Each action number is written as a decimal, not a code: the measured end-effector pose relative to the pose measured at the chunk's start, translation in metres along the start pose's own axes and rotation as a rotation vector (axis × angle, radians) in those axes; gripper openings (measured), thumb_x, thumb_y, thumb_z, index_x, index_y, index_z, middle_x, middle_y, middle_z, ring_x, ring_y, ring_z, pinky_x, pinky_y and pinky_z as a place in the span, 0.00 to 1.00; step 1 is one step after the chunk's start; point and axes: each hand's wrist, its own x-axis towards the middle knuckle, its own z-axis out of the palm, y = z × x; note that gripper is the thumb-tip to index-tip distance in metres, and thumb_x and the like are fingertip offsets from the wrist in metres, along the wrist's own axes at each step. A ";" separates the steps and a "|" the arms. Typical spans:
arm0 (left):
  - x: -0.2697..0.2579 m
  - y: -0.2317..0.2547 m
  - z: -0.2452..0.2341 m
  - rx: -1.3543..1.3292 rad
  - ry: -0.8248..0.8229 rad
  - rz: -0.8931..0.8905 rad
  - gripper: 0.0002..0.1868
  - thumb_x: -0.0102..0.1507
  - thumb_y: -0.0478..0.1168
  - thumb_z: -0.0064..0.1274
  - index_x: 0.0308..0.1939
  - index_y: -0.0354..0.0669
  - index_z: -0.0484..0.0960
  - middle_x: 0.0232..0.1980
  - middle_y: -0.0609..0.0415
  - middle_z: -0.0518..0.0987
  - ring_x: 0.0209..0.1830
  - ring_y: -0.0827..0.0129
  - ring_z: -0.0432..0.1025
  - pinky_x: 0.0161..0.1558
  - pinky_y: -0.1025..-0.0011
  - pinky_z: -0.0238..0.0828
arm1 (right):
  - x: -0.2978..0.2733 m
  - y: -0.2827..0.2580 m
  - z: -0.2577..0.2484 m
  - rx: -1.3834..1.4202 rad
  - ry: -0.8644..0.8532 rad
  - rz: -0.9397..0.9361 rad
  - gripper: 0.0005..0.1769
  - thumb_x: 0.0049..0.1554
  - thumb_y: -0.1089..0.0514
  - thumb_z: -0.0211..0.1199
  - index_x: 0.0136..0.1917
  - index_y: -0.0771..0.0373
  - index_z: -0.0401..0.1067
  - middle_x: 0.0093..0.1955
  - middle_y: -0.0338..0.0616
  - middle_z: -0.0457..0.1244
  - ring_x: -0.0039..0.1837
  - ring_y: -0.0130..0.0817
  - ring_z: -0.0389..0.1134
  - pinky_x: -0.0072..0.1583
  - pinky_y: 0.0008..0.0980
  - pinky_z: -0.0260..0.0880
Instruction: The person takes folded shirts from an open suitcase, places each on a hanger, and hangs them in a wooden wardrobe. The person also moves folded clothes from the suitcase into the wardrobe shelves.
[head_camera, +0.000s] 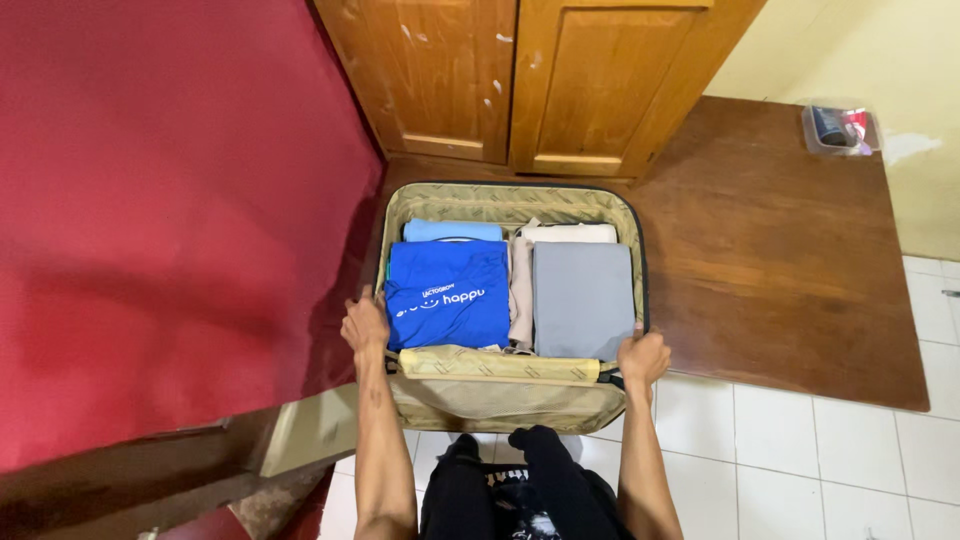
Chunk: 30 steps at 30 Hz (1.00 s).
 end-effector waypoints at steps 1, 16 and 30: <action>0.011 -0.009 -0.005 -0.001 -0.005 -0.001 0.20 0.70 0.56 0.45 0.63 0.57 0.77 0.56 0.32 0.77 0.51 0.34 0.76 0.51 0.44 0.72 | -0.008 -0.010 0.007 0.011 0.009 0.001 0.17 0.62 0.48 0.60 0.50 0.66 0.76 0.44 0.72 0.68 0.50 0.72 0.69 0.54 0.62 0.67; 0.108 -0.073 -0.036 0.002 -0.019 0.041 0.21 0.71 0.54 0.44 0.66 0.58 0.75 0.60 0.30 0.74 0.50 0.33 0.76 0.50 0.43 0.72 | -0.075 -0.084 0.062 -0.049 -0.029 -0.002 0.26 0.65 0.49 0.59 0.38 0.75 0.76 0.39 0.75 0.66 0.47 0.73 0.69 0.53 0.61 0.68; 0.133 -0.060 -0.066 0.000 0.008 0.083 0.21 0.70 0.53 0.46 0.65 0.58 0.77 0.56 0.32 0.76 0.49 0.33 0.76 0.49 0.42 0.71 | -0.089 -0.105 0.068 -0.024 -0.034 0.113 0.25 0.64 0.49 0.59 0.39 0.75 0.76 0.40 0.74 0.67 0.48 0.73 0.69 0.54 0.61 0.68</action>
